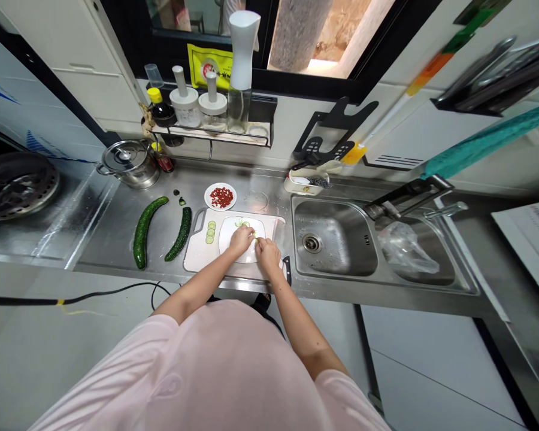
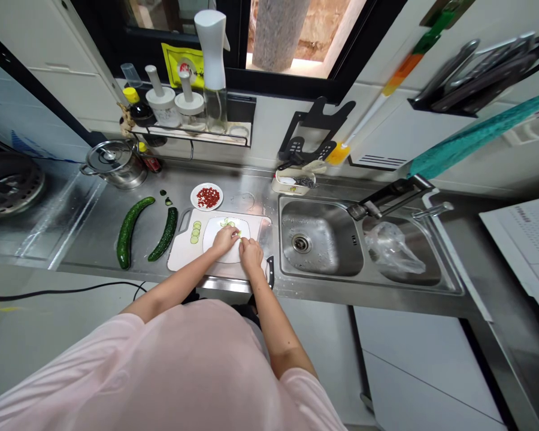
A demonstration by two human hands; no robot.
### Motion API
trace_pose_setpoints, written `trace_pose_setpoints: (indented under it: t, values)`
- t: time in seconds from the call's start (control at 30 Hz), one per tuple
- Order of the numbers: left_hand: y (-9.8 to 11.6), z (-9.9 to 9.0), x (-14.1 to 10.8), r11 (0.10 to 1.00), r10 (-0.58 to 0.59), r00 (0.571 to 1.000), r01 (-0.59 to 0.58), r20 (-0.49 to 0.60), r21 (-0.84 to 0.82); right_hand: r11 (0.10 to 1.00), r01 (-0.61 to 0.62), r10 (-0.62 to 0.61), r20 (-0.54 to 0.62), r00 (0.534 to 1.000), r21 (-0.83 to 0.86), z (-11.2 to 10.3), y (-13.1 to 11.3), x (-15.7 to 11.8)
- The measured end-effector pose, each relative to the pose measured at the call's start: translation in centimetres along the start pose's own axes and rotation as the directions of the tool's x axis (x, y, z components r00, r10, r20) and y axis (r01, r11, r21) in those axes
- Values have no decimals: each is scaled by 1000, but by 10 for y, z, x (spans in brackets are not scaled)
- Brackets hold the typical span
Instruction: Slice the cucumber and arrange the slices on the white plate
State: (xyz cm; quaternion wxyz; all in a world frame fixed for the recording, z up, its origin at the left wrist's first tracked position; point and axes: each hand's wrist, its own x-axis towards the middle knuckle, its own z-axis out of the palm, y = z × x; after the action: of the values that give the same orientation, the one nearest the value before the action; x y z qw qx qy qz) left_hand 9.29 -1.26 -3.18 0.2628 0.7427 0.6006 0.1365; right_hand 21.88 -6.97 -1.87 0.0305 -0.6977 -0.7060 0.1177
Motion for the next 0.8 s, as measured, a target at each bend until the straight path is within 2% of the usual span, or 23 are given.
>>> trace_pose_setpoints:
  t: [0.47,0.8]
  values:
    - [1,-1,0,999,-21,1000,21,23,39,998,30,-25,80,996,-60,-3,-5,5]
    - [2,-2,0,999,-26,999,25,22,35,997,35,-29,95,995,-66,-5,-5,8]
